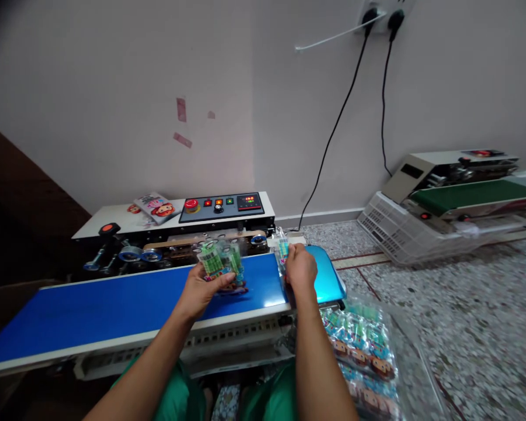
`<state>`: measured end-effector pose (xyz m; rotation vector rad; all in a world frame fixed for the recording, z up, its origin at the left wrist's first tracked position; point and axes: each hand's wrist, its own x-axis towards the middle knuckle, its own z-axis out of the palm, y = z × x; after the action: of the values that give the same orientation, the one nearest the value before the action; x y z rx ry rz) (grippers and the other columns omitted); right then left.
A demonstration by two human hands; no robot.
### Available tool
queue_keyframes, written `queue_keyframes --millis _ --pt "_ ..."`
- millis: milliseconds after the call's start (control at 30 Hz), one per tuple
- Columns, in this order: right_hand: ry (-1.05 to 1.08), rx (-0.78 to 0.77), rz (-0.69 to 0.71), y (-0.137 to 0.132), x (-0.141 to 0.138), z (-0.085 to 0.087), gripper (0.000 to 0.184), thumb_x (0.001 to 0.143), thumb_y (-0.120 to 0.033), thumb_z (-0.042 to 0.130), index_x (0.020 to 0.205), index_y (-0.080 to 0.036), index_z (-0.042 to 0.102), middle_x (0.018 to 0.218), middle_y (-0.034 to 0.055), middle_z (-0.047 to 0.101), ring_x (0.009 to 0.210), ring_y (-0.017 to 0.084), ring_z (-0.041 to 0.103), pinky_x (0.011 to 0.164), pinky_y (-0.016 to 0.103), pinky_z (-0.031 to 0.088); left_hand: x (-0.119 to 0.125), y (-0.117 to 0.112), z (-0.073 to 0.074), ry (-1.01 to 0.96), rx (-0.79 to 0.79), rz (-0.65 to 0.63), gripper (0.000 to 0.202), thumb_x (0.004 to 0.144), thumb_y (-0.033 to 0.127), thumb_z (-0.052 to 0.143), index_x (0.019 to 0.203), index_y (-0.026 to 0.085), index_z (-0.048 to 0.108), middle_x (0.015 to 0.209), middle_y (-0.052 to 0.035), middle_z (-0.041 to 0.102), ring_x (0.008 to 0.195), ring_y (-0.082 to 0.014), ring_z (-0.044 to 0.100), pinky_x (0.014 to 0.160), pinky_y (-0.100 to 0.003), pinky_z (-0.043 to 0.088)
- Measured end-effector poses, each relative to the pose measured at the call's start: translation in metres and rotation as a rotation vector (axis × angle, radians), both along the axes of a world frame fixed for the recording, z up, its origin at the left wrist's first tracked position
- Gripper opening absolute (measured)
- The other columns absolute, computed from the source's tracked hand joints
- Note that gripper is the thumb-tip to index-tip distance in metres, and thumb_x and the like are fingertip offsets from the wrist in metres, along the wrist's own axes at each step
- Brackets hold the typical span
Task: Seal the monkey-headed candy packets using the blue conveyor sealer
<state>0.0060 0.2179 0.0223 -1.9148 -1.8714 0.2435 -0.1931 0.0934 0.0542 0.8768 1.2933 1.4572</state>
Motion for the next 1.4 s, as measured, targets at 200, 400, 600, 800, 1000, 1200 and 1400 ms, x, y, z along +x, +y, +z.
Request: queue_keyframes --millis 200,400,600,800,1000,1200,1400 --pt "-0.089 -0.117 0.027 0.003 -0.025 0.001 0.037 0.093 -0.036 0.033 0.094 -0.013 0.062 0.080 0.0128 0.067 0.075 0.021 0.061 0.060 0.028 0.031 -0.001 0.001 -0.005 -0.034 -0.008 0.032 0.052 0.058 0.029 0.080 0.104 0.015 0.060 0.081 -0.0038 0.071 0.061 -0.0164 0.066 0.060 -0.030 0.056" --pt "0.288 0.031 0.245 -0.016 -0.040 0.011 0.039 0.090 -0.042 0.040 0.102 -0.013 0.063 0.096 0.0149 0.067 0.090 0.023 0.060 0.077 0.033 0.040 -0.001 0.003 -0.006 -0.057 0.008 0.060 0.049 0.057 0.027 0.080 0.102 0.016 0.063 0.079 -0.0035 0.071 0.063 -0.0164 0.066 0.065 -0.030 0.055" --pt "1.071 -0.249 0.778 -0.050 -0.054 0.033 0.035 0.083 -0.044 0.054 0.108 -0.023 0.065 0.106 0.0038 0.066 0.098 0.018 0.058 0.087 0.031 0.043 0.002 0.003 -0.001 -0.095 0.050 0.053 0.043 0.056 0.027 0.081 0.094 0.015 0.066 0.080 -0.0035 0.071 0.066 -0.0168 0.065 0.063 -0.028 0.053" --pt "1.261 -0.168 0.557 -0.051 -0.063 0.023 0.018 0.068 -0.033 0.073 0.077 -0.019 0.066 0.072 -0.0030 0.063 0.067 0.011 0.054 0.066 0.023 0.043 0.009 0.002 -0.001 -0.054 0.038 0.035 0.039 0.058 0.027 0.080 0.092 0.015 0.067 0.083 -0.0044 0.071 0.069 -0.0163 0.065 0.067 -0.028 0.052" --pt "1.437 -0.123 0.503 -0.050 -0.064 0.017 0.019 0.075 -0.038 0.065 0.078 -0.019 0.066 0.075 -0.0015 0.064 0.072 0.013 0.056 0.071 0.027 0.044 0.015 0.001 0.000 -0.077 0.065 0.015 0.033 0.061 0.029 0.078 0.087 0.013 0.067 0.077 -0.0039 0.071 0.065 -0.0162 0.064 0.064 -0.028 0.053" --pt "1.464 0.150 0.265 -0.048 -0.070 0.017 0.024 0.076 -0.041 0.063 0.078 -0.017 0.061 0.076 -0.0003 0.061 0.072 0.013 0.054 0.070 0.026 0.044 0.020 0.004 -0.002 -0.161 0.074 0.065 0.039 0.060 0.029 0.078 0.094 0.014 0.064 0.082 -0.0048 0.071 0.069 -0.0174 0.066 0.065 -0.030 0.055" --pt "1.299 0.233 0.193 -0.043 -0.055 0.025 0.029 0.080 -0.045 0.057 0.080 -0.016 0.059 0.075 -0.0002 0.058 0.068 0.011 0.051 0.064 0.023 0.042 0.019 0.004 -0.003 -0.123 0.064 0.111 0.037 0.057 0.029 0.080 0.088 0.014 0.067 0.077 -0.0033 0.071 0.064 -0.0147 0.064 0.062 -0.026 0.053"
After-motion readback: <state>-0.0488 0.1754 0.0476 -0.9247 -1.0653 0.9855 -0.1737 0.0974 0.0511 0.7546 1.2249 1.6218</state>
